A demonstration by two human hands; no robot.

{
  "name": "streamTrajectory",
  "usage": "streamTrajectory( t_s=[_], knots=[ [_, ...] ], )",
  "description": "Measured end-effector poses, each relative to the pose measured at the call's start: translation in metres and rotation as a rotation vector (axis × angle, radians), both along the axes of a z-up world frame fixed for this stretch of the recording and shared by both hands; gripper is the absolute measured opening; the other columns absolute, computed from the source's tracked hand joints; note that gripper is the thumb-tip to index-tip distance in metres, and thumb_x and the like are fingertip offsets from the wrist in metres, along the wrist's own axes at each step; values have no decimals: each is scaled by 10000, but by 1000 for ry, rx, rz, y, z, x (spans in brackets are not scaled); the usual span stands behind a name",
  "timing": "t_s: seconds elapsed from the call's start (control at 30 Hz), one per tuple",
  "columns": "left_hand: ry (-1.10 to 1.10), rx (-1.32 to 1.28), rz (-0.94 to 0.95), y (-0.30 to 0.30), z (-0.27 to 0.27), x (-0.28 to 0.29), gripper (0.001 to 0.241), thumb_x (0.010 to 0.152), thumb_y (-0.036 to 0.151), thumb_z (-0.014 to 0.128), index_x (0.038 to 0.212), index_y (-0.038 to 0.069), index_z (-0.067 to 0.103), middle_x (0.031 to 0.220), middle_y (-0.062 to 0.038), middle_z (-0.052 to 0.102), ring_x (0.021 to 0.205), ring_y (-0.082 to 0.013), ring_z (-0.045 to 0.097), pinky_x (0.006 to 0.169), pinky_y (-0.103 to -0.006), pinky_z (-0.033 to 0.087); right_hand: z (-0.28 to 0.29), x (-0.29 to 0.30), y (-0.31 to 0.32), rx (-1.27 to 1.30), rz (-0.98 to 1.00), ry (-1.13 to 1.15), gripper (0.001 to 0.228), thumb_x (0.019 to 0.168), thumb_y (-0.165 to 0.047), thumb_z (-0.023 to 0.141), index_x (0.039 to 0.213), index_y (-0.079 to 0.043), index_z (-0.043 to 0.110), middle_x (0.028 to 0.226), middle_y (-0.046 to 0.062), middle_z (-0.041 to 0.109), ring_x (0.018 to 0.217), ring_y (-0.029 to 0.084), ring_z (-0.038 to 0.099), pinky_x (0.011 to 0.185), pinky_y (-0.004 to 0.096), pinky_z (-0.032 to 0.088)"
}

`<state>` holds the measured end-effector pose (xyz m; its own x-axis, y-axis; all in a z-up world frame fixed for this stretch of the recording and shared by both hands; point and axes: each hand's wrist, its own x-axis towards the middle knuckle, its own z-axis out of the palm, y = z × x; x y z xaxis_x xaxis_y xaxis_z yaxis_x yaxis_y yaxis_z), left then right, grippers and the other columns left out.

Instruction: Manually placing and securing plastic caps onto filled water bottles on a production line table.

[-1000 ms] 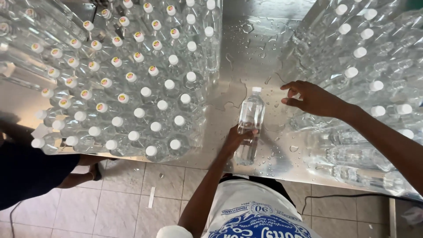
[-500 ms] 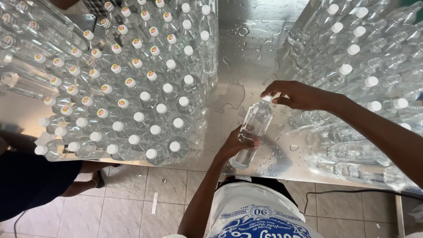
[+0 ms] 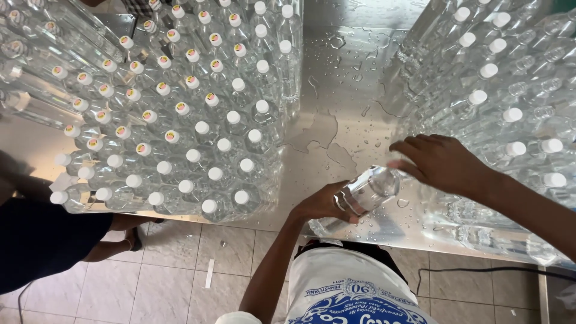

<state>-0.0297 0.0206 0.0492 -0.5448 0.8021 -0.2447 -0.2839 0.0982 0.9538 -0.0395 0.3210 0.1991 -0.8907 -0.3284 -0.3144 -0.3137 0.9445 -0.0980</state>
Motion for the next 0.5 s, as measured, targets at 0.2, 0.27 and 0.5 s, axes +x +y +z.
streamTrajectory(
  t_s=[0.2,0.27,0.5],
  knots=[
    [60,211,-398,4,-52,-6,1062,677,699,853,1494,81,575,1444,-156,703,1266,-361,729,1068,-463,624,5,27,8,-135,829,764,432,1075,-531,618,1168,-109,630,1042,135,695,891,278,708,746,399,595],
    [-196,448,-650,11,-45,-7,953,826,484,957,1582,85,534,1477,-157,714,1310,-363,737,1108,-486,625,9,26,-2,-307,904,762,523,1141,-387,292,732,-128,493,655,53,471,528,222,445,517,339,355],
    [60,-339,-317,-7,90,6,1250,658,641,757,1728,151,337,1253,-106,816,1346,-359,692,1168,-550,450,-114,55,35,-208,-314,-86,703,1119,-425,260,543,-75,461,425,71,459,408,237,489,563,451,477]
  ],
)
